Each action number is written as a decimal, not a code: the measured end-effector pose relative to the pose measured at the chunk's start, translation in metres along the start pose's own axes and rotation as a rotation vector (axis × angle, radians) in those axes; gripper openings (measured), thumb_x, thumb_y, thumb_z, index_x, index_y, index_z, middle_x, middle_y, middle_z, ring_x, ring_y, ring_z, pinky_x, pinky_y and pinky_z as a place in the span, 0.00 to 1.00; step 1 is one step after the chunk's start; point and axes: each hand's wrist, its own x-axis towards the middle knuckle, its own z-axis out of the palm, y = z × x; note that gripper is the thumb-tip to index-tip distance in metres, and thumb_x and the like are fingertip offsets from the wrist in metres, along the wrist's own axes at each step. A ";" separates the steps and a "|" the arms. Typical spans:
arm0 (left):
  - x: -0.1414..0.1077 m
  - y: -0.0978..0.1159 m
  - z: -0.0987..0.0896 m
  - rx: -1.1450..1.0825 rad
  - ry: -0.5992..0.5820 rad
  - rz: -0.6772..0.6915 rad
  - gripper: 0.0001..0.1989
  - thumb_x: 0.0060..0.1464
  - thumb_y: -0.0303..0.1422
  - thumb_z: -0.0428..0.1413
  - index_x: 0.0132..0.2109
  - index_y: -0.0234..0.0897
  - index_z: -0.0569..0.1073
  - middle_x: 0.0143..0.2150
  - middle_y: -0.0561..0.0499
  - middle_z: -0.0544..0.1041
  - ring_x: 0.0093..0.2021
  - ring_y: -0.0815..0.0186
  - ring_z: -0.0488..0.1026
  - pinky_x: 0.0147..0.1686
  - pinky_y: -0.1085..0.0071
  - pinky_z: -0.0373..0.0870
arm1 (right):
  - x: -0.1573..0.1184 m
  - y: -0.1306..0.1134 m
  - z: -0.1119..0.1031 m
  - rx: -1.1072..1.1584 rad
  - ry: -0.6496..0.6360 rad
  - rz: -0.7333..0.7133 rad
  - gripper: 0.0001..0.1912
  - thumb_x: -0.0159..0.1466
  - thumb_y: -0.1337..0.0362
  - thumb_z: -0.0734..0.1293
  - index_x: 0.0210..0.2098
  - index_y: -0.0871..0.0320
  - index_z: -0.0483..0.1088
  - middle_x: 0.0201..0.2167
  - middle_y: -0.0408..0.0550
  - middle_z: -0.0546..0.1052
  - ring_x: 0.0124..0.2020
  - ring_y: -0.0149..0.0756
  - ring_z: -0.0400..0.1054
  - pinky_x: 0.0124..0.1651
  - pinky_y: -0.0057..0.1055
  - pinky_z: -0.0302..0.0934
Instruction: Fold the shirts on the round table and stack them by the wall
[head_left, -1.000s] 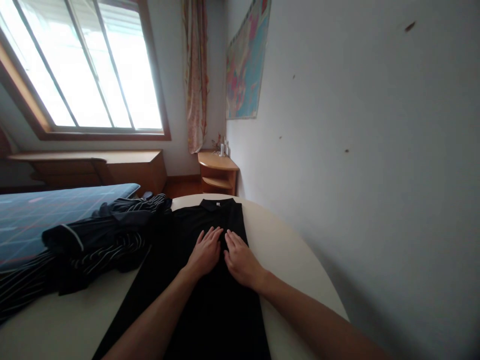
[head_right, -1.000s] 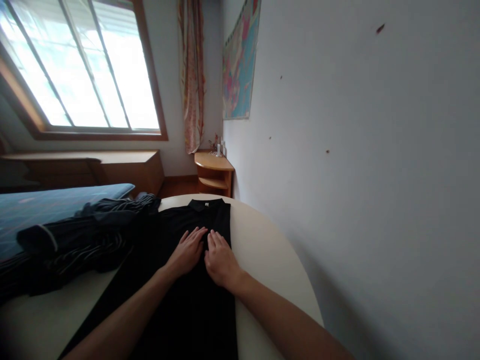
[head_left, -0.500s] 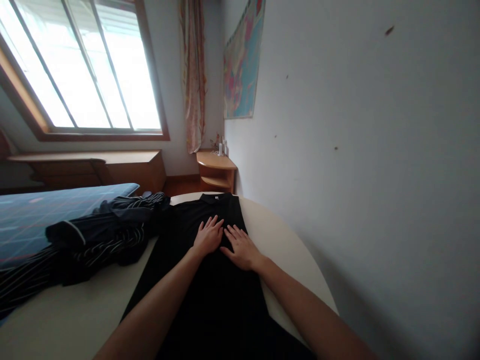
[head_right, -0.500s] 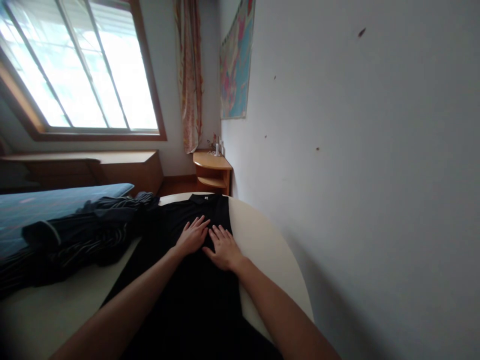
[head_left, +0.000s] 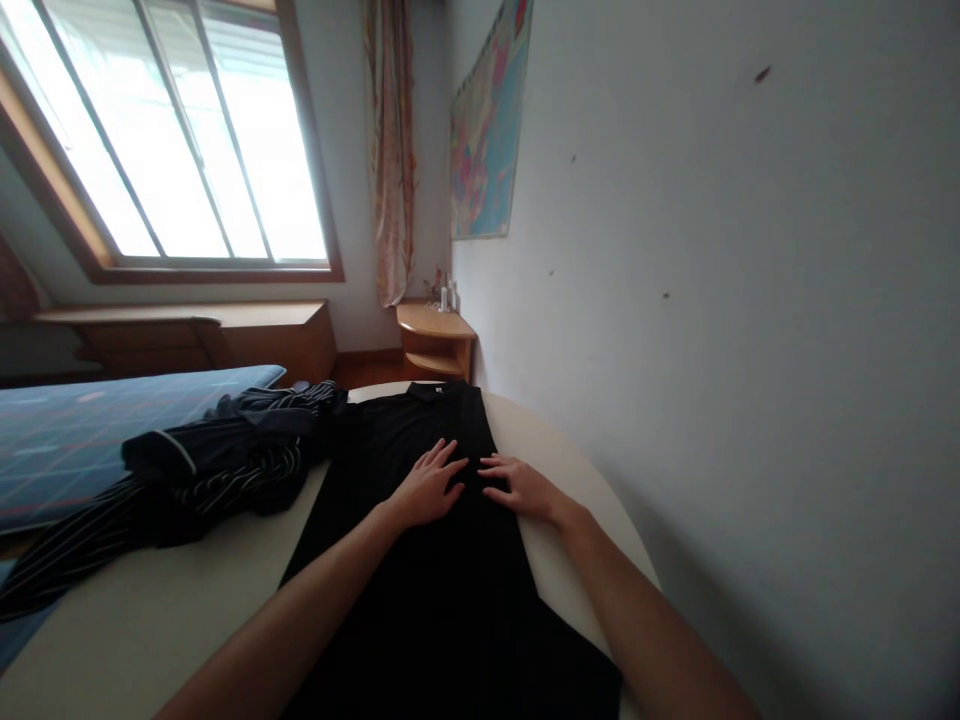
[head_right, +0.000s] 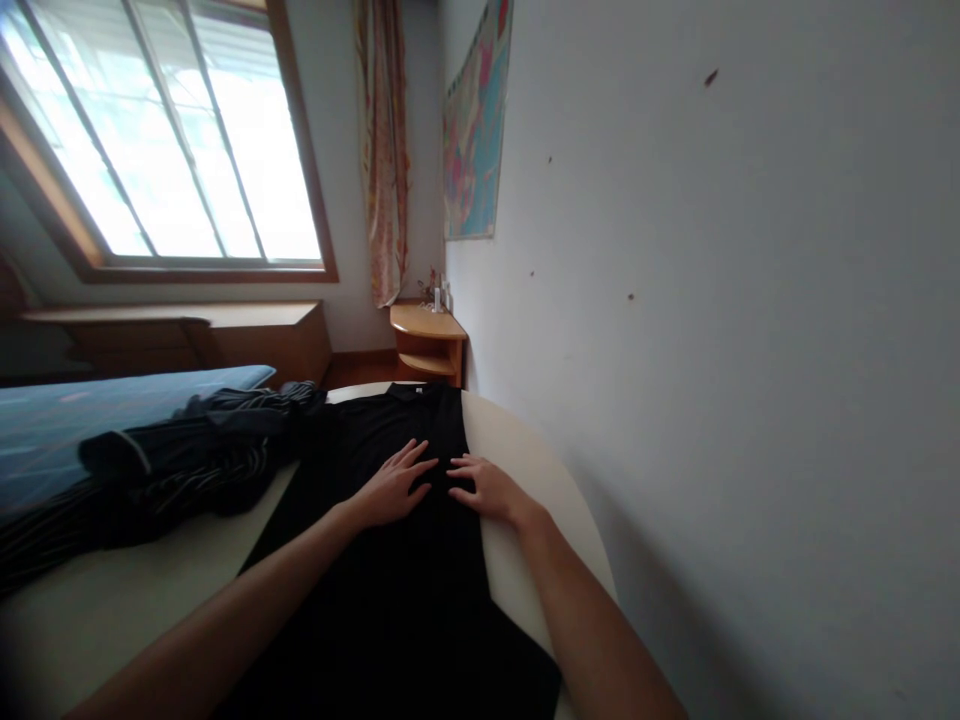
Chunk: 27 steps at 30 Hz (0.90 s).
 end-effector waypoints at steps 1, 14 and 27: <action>-0.009 0.007 -0.003 -0.007 -0.029 0.040 0.24 0.60 0.36 0.53 0.63 0.42 0.69 0.72 0.46 0.56 0.73 0.52 0.45 0.68 0.51 0.49 | 0.000 0.001 -0.001 0.004 0.001 0.005 0.24 0.64 0.55 0.68 0.56 0.58 0.73 0.62 0.56 0.69 0.67 0.47 0.58 0.68 0.46 0.51; -0.106 0.117 -0.038 -0.168 -0.192 0.354 0.19 0.54 0.33 0.59 0.53 0.44 0.72 0.47 0.49 0.77 0.49 0.59 0.73 0.59 0.59 0.61 | -0.015 -0.013 0.006 -0.153 0.021 0.044 0.25 0.67 0.57 0.64 0.61 0.58 0.69 0.65 0.56 0.65 0.67 0.47 0.56 0.69 0.46 0.49; -0.127 0.124 -0.026 -0.212 -0.122 0.385 0.10 0.51 0.31 0.60 0.43 0.41 0.74 0.43 0.50 0.77 0.45 0.61 0.72 0.51 0.66 0.65 | -0.045 -0.021 0.000 -0.113 0.107 0.087 0.24 0.64 0.54 0.68 0.55 0.58 0.74 0.61 0.56 0.70 0.63 0.46 0.61 0.67 0.43 0.52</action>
